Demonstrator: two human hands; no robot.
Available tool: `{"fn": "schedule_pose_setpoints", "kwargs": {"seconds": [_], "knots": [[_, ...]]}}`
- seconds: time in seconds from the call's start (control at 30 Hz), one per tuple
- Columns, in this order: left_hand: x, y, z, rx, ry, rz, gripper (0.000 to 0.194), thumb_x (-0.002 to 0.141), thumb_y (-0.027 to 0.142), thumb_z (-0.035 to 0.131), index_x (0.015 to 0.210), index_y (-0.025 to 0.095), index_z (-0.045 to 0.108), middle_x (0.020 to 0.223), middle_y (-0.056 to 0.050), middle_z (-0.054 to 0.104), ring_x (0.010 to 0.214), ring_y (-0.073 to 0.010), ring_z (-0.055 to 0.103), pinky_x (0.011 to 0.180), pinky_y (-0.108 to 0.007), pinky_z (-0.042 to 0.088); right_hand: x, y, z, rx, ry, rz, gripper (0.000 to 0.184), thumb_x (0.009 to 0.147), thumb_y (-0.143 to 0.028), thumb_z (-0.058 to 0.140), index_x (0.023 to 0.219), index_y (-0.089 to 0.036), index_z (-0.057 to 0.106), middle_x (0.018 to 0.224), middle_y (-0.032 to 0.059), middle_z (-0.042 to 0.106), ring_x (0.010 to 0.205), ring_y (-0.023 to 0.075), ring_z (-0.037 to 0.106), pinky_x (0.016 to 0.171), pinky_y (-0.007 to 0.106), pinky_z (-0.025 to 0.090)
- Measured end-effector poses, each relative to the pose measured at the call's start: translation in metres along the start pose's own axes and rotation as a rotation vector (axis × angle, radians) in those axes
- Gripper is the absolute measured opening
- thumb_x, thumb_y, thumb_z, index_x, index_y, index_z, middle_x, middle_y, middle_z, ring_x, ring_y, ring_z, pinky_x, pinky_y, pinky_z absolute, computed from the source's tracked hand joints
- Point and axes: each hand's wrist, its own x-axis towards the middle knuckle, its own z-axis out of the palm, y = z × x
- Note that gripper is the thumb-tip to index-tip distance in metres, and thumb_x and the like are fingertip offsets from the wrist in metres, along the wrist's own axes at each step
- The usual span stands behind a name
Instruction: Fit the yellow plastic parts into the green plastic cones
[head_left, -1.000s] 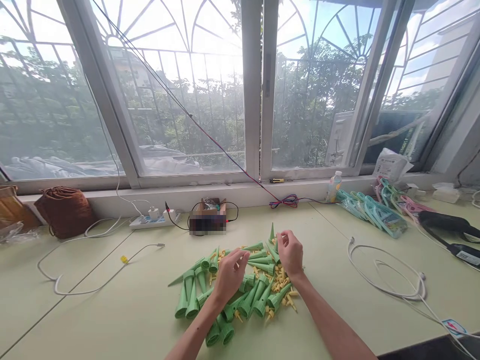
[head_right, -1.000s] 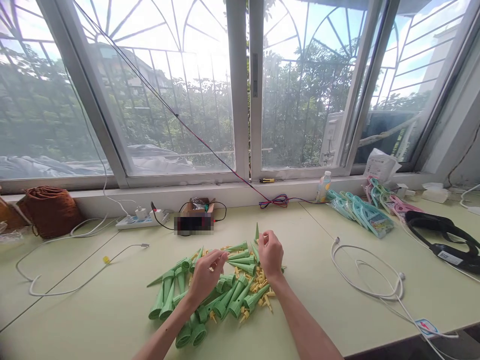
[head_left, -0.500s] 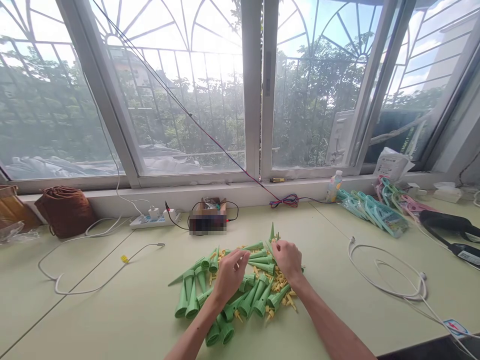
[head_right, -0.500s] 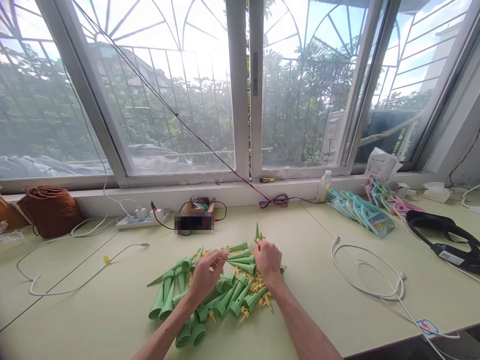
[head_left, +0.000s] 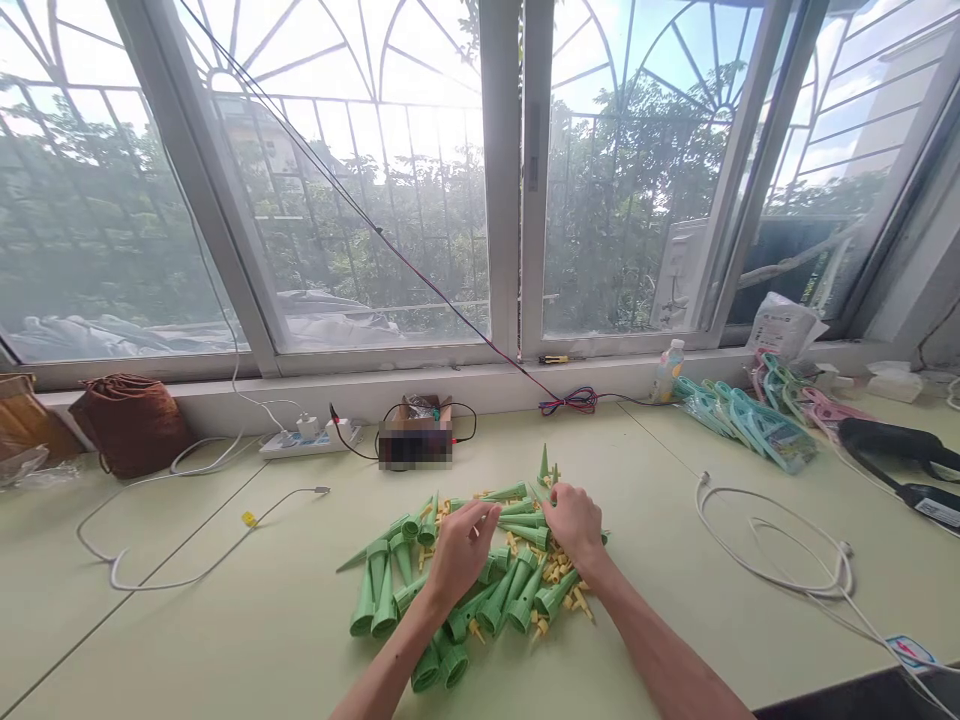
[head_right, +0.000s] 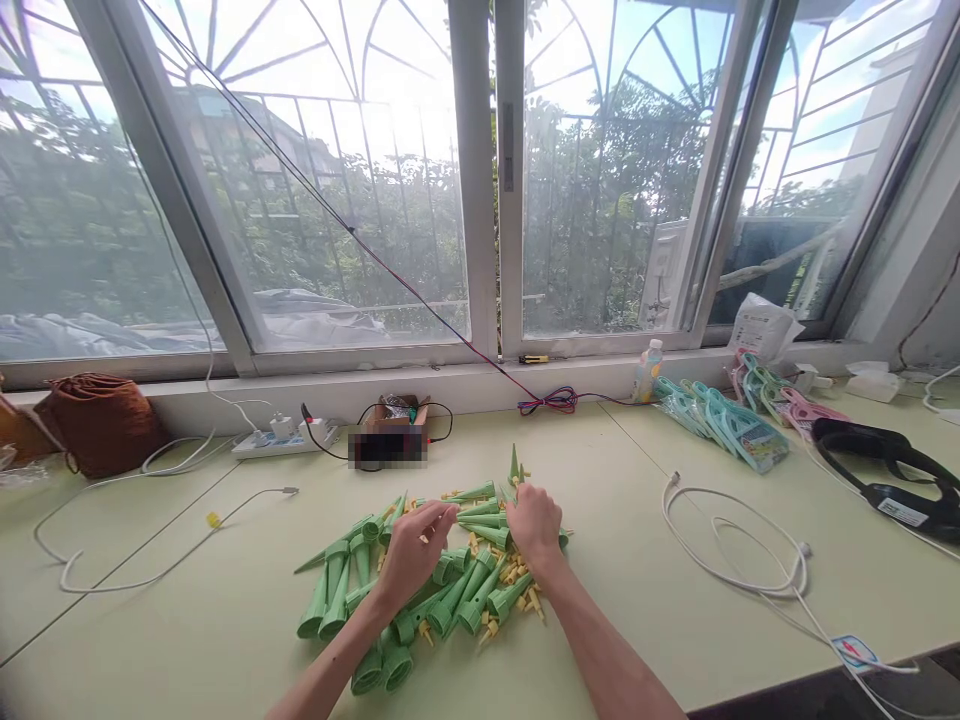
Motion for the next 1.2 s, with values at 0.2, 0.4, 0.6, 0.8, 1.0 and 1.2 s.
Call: {"fn": "schedule_pose_setpoints", "kwargs": {"seconds": [0.2,0.4,0.6,0.8,1.0,1.2], "knots": [[0.0,0.003,0.0,-0.002,-0.006,-0.006,0.032,0.097,0.033,0.044,0.083,0.016,0.067,0.074,-0.005,0.067,0.057,-0.0131,0.056,0.051,-0.021,0.043,0.001,0.0,0.002,-0.029,-0.038,0.005,0.013,0.086,-0.024,0.058,0.082,-0.016,0.068,0.084,0.0117,0.071,0.081,0.0243,0.069,0.061,0.026,0.041],[0.0,0.004,0.0,0.005,-0.013,-0.008,0.033,0.097,0.033,0.043,0.082,0.016,0.067,0.072,-0.005,0.066,0.058,-0.0133,0.056,0.051,-0.021,0.043,0.002,0.001,0.005,-0.03,-0.045,-0.009,0.013,0.086,-0.024,0.059,0.081,-0.015,0.068,0.084,0.0123,0.071,0.081,0.0256,0.069,0.061,0.027,0.042],[-0.001,0.003,0.0,0.008,-0.009,-0.009,0.034,0.097,0.034,0.043,0.082,0.016,0.067,0.071,-0.005,0.066,0.058,-0.0136,0.056,0.051,-0.021,0.043,0.0,0.001,0.005,-0.019,-0.002,-0.045,0.017,0.088,-0.021,0.057,0.076,-0.015,0.067,0.078,0.0117,0.07,0.074,0.0241,0.069,0.054,0.025,0.038],[0.001,0.003,0.0,-0.026,0.0,-0.044,0.035,0.096,0.037,0.044,0.08,0.017,0.068,0.072,-0.005,0.068,0.055,-0.0136,0.058,0.05,-0.022,0.044,-0.005,-0.006,0.001,0.139,0.149,-0.165,0.016,0.091,-0.023,0.056,0.08,-0.016,0.065,0.058,0.0047,0.064,0.056,0.018,0.062,0.05,0.023,0.033],[0.002,0.001,-0.001,-0.109,-0.025,-0.135,0.031,0.094,0.04,0.047,0.09,0.017,0.068,0.077,-0.005,0.069,0.051,-0.0132,0.058,0.048,-0.023,0.046,-0.017,-0.016,0.01,0.417,0.318,-0.456,0.023,0.092,-0.032,0.052,0.085,-0.015,0.067,0.049,-0.0031,0.051,0.043,0.0117,0.048,0.05,0.021,0.033],[0.002,0.005,-0.003,-0.236,-0.064,-0.203,0.026,0.091,0.04,0.051,0.087,0.017,0.064,0.064,-0.001,0.061,0.051,-0.0137,0.058,0.046,-0.021,0.044,-0.032,-0.028,0.017,0.498,0.284,-0.654,0.029,0.095,-0.037,0.049,0.086,-0.017,0.068,0.048,-0.0038,0.051,0.045,0.0121,0.046,0.054,0.023,0.033]]}}
